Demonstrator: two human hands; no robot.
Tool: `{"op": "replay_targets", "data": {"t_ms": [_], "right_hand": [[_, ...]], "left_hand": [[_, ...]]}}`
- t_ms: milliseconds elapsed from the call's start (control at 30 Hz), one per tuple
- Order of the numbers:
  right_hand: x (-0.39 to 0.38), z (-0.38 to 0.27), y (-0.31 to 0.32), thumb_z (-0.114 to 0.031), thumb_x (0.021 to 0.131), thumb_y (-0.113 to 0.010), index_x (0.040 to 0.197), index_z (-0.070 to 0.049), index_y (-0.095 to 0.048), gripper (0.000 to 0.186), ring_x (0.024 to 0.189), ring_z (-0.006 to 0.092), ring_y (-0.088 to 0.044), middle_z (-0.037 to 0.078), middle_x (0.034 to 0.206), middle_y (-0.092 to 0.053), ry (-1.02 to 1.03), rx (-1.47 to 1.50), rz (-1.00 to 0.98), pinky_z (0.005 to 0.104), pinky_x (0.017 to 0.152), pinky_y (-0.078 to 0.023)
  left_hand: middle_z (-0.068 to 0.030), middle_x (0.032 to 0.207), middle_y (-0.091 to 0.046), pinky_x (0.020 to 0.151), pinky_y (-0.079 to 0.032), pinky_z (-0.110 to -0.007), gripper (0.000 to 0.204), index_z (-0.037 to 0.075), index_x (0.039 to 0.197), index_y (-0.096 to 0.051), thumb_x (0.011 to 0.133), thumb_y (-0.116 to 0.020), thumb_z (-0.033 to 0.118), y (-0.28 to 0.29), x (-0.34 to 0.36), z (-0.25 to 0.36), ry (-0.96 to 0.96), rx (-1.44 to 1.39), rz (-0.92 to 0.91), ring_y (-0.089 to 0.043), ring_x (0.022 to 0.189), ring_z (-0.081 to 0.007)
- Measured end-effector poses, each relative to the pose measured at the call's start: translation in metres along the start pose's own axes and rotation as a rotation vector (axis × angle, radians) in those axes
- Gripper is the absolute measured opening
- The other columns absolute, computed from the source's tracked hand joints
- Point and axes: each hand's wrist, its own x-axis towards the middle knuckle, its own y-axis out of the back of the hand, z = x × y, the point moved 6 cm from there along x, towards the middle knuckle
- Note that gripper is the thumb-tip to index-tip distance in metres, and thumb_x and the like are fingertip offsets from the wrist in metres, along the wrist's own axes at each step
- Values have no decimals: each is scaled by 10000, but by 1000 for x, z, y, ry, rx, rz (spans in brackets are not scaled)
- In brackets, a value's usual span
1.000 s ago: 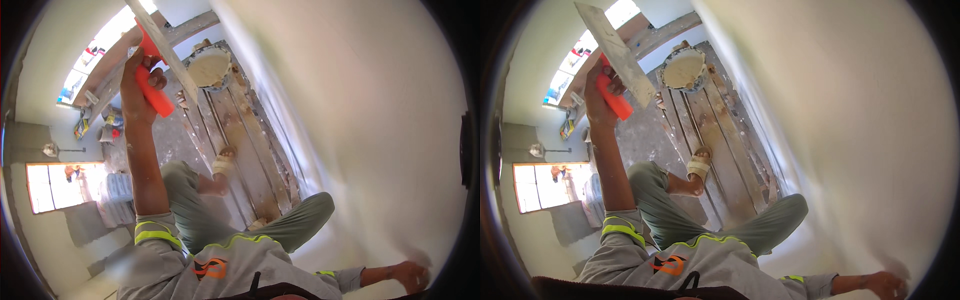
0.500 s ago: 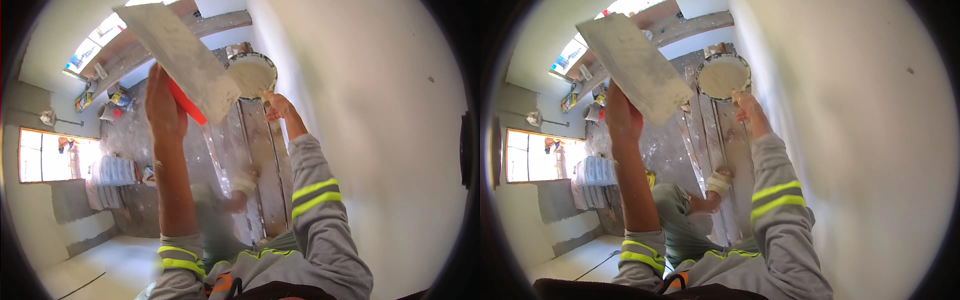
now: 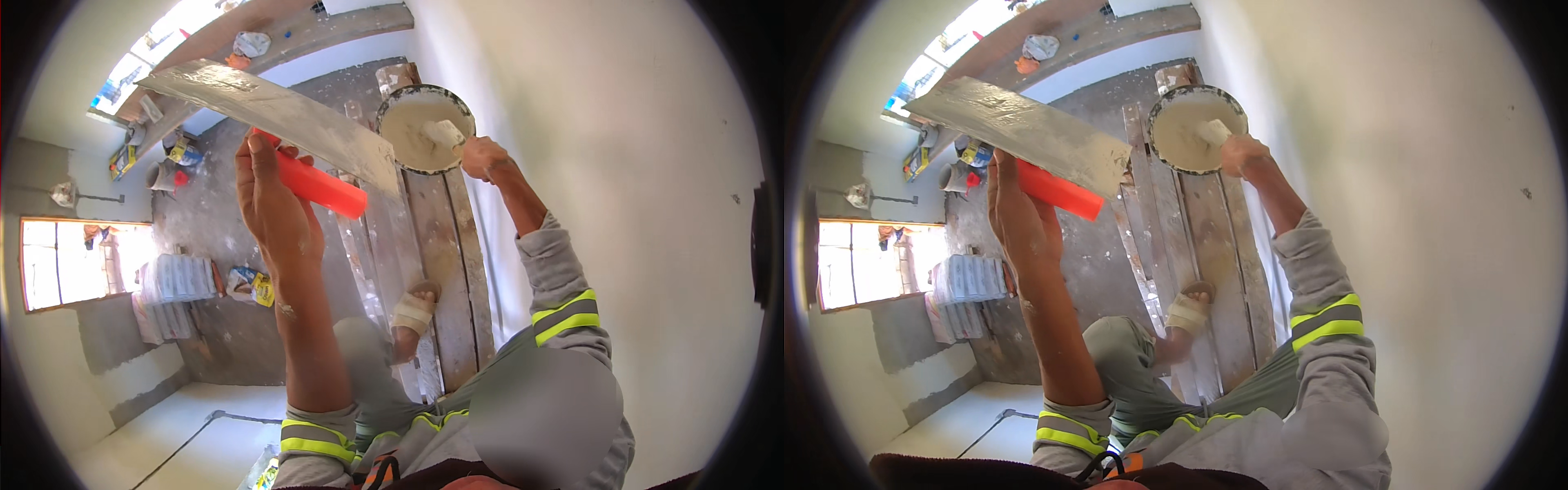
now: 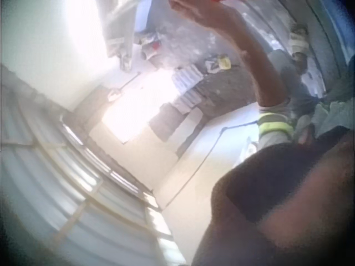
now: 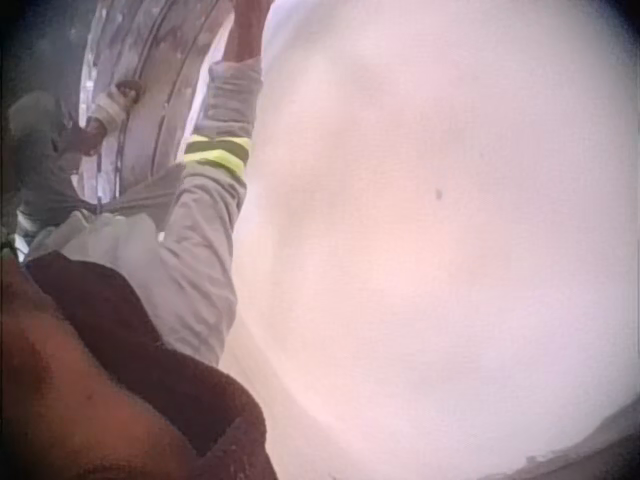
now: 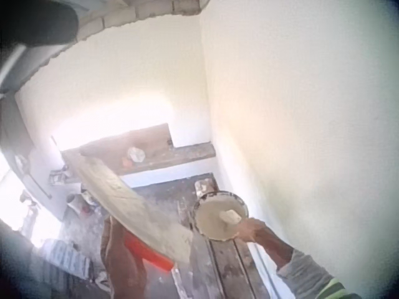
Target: Mixing skim coat compound in a bucket and applying it to an interior wall using a trowel.
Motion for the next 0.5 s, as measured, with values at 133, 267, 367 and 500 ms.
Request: {"op": "replay_targets", "data": {"t_ms": [133, 267, 367, 500], "right_hand": [[20, 10, -1, -118, 771, -520, 979, -35, -641, 255, 936, 275, -631, 155, 989, -645, -22, -172, -79, 374, 760, -522], [56, 19, -21, -82, 747, -536, 822, 25, -653, 176, 589, 260, -654, 164, 709, -657, 161, -188, 280, 356, 568, -544], [55, 9, -45, -126, 739, -585, 915, -68, -678, 207, 836, 269, -654, 112, 912, -668, 59, -175, -70, 368, 702, -540], [33, -30, -80, -189, 685, -663, 757, -101, -701, 120, 728, 244, -657, 68, 780, -674, 728, -884, -222, 333, 631, -539]], "left_hand": [[-20, 857, -519, 725, -422, -263, 268, 53, 1070, -498, 944, -470, 287, -4, 1, -5, 28, -9, -9, -473, 763, -99], [-37, 944, -546, 779, -434, -282, 265, 46, 1095, -492, 951, -455, 265, 3, -2, -3, 42, -25, 13, -514, 866, -117], [-50, 1015, -551, 821, -439, -294, 260, 43, 1119, -480, 955, -444, 241, 21, 1, 1, 44, -21, 32, -530, 941, -136], [-59, 1063, -544, 854, -449, -300, 266, 42, 1148, -458, 954, -441, 223, 29, 5, -6, 100, -6, 47, -536, 987, -152]]}}
